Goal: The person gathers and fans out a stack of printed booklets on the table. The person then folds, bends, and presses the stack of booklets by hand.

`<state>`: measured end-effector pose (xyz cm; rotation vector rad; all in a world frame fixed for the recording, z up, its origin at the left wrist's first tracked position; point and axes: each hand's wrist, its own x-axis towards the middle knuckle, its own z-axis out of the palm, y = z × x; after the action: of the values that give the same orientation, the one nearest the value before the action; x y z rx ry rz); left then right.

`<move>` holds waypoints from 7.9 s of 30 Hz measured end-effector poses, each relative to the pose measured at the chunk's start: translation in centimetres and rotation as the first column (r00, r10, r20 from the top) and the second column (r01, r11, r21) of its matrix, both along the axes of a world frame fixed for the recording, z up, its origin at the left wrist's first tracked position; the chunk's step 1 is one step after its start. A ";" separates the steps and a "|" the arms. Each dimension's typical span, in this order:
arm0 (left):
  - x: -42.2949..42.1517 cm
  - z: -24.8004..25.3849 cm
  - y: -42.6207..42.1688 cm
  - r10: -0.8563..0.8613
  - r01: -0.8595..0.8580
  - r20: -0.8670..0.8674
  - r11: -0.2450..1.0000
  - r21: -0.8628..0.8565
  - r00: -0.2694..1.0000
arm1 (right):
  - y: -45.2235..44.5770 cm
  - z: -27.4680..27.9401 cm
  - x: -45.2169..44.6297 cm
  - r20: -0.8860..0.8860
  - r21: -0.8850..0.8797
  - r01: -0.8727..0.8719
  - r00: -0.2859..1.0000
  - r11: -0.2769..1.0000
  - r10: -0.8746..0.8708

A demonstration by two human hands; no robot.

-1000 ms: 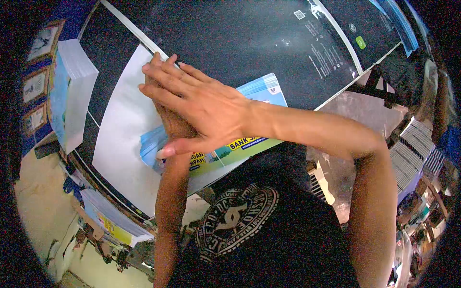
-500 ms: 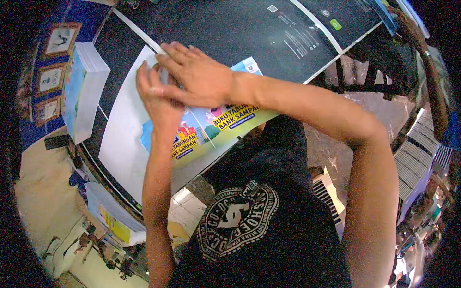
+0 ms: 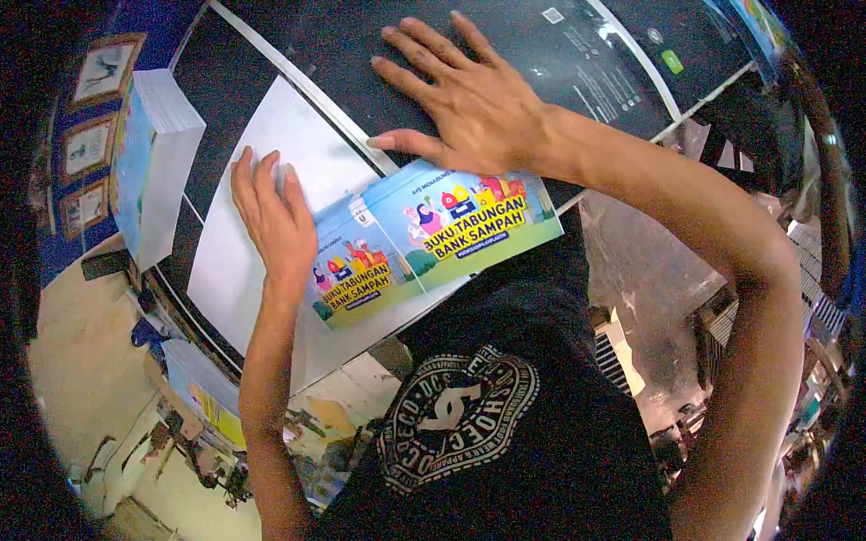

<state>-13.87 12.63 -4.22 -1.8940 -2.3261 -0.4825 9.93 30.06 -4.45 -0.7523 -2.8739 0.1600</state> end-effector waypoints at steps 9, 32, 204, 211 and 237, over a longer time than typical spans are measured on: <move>0.1 0.2 0.2 0.030 -0.025 0.164 0.999 -0.031 0.986 | 0.5 1.0 -0.6 0.052 -0.127 0.003 0.999 0.992 0.004; 8.5 10.9 6.0 -0.350 0.077 0.311 0.764 0.640 0.884 | 0.7 -1.9 0.0 -0.173 0.053 -0.029 0.984 0.998 0.038; -2.0 -1.1 -4.5 -0.162 0.133 0.174 0.976 0.171 0.971 | -0.9 2.4 1.8 -0.436 -0.355 -0.333 0.886 0.873 0.160; -2.1 0.9 -6.4 -0.137 0.143 0.112 0.989 -0.048 0.984 | -1.3 2.5 1.4 -0.288 -0.280 -0.283 0.937 0.917 0.201; 1.1 3.2 -5.9 -0.266 0.292 0.160 0.941 -0.173 0.951 | -6.0 5.7 -1.0 0.120 -0.432 -0.095 0.980 0.897 0.161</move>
<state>-12.74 6.74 -1.06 -2.3743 -2.2653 -0.4328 8.94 24.08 1.25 -0.6602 -3.0724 0.8038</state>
